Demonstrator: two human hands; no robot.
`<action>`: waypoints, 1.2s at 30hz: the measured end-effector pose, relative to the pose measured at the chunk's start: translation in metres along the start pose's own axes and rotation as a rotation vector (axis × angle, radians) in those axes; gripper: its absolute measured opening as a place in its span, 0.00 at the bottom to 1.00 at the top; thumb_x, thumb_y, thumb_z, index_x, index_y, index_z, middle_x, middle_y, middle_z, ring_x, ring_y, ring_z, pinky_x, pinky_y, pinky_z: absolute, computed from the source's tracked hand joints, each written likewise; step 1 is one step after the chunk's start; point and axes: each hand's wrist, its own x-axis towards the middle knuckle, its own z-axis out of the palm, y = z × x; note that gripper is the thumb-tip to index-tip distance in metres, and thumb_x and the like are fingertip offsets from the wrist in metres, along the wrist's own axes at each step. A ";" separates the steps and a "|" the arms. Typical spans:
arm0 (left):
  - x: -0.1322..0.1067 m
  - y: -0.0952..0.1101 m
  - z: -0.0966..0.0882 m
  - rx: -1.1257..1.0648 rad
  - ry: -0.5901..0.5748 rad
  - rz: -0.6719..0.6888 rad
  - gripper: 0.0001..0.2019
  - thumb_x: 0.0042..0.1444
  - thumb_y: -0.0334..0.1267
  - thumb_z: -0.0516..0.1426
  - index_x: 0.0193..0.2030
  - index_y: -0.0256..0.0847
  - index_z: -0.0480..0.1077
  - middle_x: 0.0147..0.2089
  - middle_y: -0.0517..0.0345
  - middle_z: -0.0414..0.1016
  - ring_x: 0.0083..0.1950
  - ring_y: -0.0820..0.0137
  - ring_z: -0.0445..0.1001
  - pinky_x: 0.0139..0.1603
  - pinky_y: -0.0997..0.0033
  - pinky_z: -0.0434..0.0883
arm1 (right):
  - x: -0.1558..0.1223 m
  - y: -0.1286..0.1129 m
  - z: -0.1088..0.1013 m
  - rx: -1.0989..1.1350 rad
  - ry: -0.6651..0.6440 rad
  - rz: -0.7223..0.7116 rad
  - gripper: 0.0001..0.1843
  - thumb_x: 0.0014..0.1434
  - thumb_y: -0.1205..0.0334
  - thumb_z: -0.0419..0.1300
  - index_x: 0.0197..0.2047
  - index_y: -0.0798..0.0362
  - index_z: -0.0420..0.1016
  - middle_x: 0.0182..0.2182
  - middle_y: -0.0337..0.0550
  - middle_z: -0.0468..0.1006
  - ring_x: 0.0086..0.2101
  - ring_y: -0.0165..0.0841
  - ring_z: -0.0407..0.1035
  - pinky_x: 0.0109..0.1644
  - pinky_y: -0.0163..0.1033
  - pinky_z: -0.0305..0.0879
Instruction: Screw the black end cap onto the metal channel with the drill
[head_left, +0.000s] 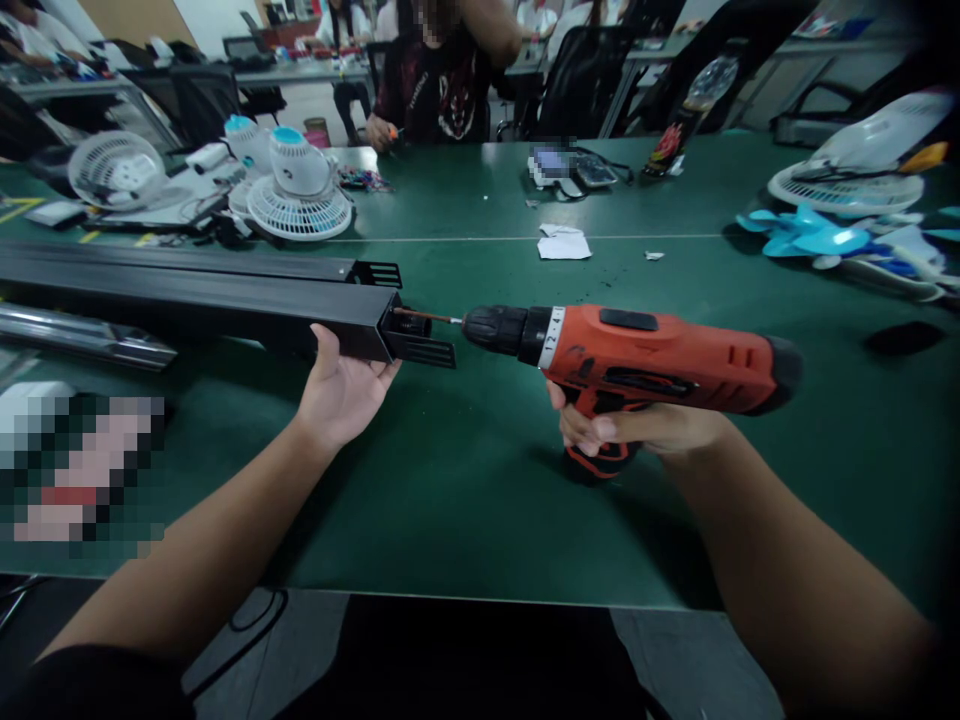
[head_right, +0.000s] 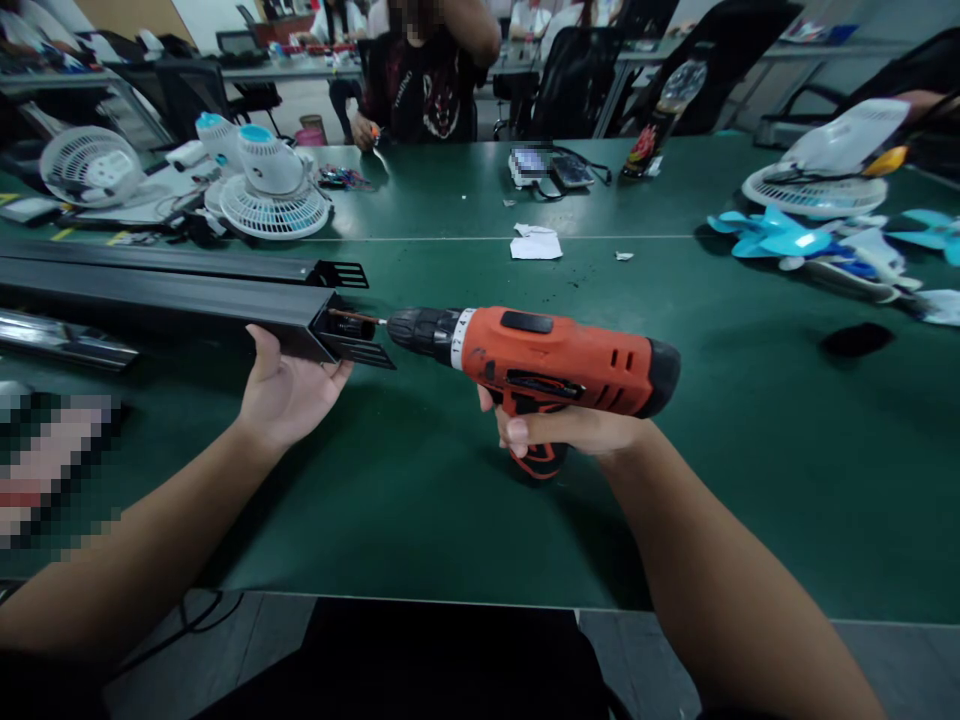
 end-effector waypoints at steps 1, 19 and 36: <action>0.000 0.000 0.000 0.011 0.006 0.002 0.36 0.77 0.73 0.59 0.81 0.58 0.76 0.78 0.57 0.85 0.91 0.53 0.66 0.85 0.53 0.71 | 0.000 0.000 0.000 0.006 -0.012 0.000 0.19 0.67 0.48 0.83 0.53 0.48 0.88 0.25 0.33 0.80 0.26 0.32 0.75 0.32 0.37 0.78; -0.002 0.004 0.003 -0.027 0.036 -0.035 0.33 0.78 0.68 0.63 0.81 0.56 0.76 0.73 0.57 0.87 0.87 0.58 0.71 0.86 0.55 0.68 | 0.001 0.000 0.000 0.016 -0.035 -0.005 0.21 0.66 0.47 0.83 0.53 0.49 0.87 0.25 0.33 0.82 0.26 0.31 0.76 0.33 0.36 0.77; 0.002 0.000 -0.011 -0.049 -0.072 -0.025 0.35 0.81 0.70 0.57 0.85 0.58 0.70 0.81 0.57 0.82 0.92 0.54 0.64 0.90 0.49 0.65 | -0.002 0.000 -0.003 -0.019 0.024 -0.003 0.21 0.64 0.48 0.85 0.53 0.50 0.89 0.26 0.35 0.82 0.25 0.33 0.78 0.32 0.39 0.80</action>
